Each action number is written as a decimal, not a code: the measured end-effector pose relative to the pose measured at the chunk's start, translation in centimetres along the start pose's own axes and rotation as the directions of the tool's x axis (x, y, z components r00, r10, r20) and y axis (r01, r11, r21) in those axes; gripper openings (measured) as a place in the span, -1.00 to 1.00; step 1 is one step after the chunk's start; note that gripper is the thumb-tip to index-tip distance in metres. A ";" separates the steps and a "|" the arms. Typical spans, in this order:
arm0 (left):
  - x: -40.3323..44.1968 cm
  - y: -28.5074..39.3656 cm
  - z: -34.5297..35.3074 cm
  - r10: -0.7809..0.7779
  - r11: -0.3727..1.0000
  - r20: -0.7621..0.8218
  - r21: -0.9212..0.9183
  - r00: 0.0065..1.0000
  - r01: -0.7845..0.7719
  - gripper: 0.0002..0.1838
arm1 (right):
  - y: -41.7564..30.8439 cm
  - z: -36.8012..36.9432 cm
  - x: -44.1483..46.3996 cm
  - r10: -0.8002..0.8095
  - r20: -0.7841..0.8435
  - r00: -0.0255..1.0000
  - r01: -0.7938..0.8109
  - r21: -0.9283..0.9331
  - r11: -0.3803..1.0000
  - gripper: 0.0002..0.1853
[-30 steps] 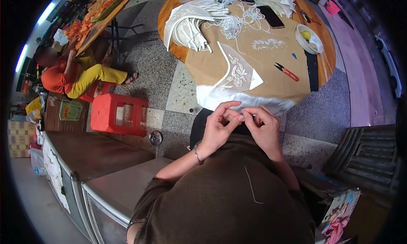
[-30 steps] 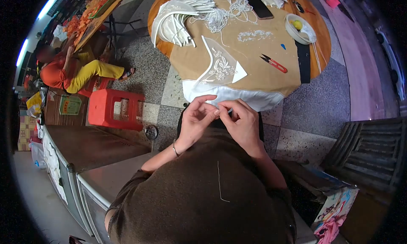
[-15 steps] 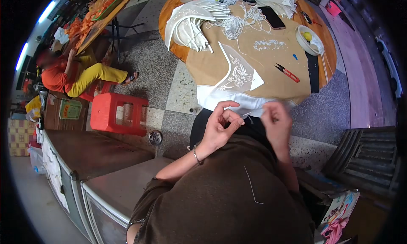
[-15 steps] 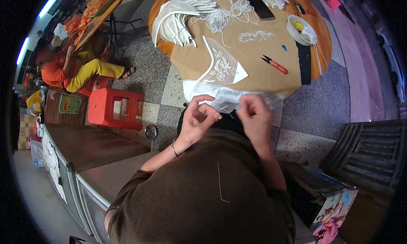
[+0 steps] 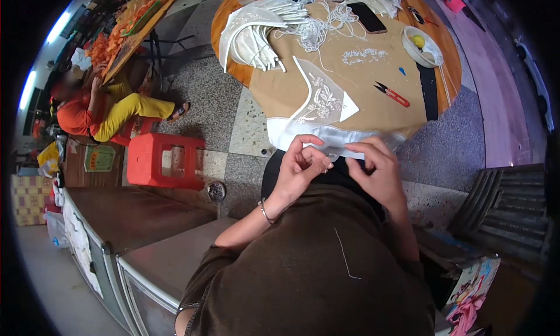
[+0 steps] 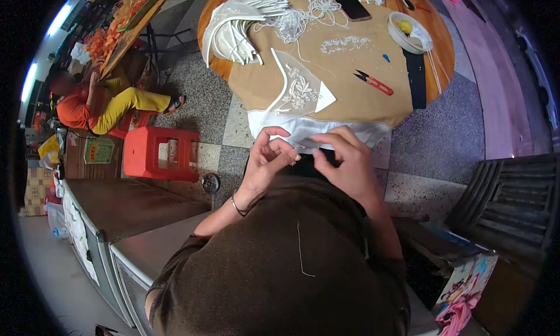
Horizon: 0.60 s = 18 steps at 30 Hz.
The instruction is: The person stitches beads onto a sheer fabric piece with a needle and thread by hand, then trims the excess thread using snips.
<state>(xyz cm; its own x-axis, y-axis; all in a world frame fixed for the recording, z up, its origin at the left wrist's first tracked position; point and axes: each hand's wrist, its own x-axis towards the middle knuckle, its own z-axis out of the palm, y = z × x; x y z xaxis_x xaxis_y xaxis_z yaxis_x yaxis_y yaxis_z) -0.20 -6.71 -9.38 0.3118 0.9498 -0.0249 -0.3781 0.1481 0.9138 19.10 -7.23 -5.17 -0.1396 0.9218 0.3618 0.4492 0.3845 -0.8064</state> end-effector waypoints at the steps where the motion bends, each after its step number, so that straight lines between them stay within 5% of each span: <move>1: 0.0 0.1 0.0 -0.003 1.000 -0.001 0.001 1.000 0.003 -0.64 | -0.2 0.7 0.1 -0.007 0.003 1.000 0.007 0.000 1.000 -0.72; 8: -0.2 -0.3 0.0 -0.009 1.000 0.026 0.008 1.000 0.009 -0.66 | 1.3 1.8 0.0 -0.044 0.013 0.999 0.045 -0.150 0.988 -0.86; 14: -0.5 -0.6 -0.7 -0.046 0.998 0.059 -0.036 0.997 0.048 -0.70 | 4.8 -2.3 0.1 0.098 -0.280 0.955 -0.194 -0.337 0.921 -0.85; 18: -0.2 -0.9 -1.2 -0.020 0.999 -0.023 -0.042 1.000 0.019 -0.67 | 10.3 -11.4 -1.5 -0.046 -0.583 0.811 -0.404 -0.616 0.676 -0.80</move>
<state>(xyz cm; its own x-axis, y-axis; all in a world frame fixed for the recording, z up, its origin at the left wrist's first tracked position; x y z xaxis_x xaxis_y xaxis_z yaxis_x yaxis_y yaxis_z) -1.01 -6.74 -10.68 0.2995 0.9527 -0.0519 -0.4083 0.1772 0.8955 34.05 -5.25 -8.70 0.3808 0.7010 0.6029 0.9035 -0.1435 -0.4038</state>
